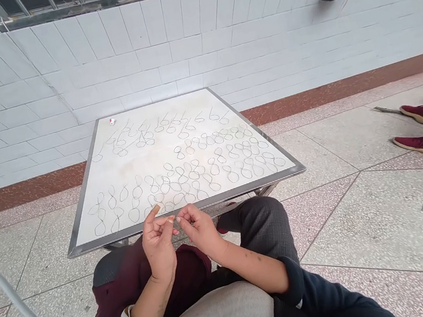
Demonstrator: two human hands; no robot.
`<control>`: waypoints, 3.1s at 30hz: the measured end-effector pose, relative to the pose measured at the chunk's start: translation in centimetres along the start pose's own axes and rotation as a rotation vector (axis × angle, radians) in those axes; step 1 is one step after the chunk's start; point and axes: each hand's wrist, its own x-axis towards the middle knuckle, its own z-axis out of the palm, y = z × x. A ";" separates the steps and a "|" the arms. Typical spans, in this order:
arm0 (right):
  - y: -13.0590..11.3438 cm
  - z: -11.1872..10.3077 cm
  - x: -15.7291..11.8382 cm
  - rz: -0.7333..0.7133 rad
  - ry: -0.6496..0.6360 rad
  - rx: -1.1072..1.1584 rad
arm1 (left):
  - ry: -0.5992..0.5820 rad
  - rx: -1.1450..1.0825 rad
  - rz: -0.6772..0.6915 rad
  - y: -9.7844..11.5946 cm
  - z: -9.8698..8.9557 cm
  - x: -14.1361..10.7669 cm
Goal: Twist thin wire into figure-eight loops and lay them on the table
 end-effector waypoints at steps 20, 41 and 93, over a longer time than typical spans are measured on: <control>-2.5 -1.9 4.0 0.126 -0.215 0.141 | -0.185 0.062 -0.098 0.7 -0.8 1.3; -2.2 -1.7 3.9 0.093 -0.123 0.185 | -0.138 -0.068 -0.145 0.4 -1.4 1.3; -2.3 -2.8 1.8 0.075 -0.312 0.173 | -0.168 -0.048 -0.061 1.0 -1.3 0.7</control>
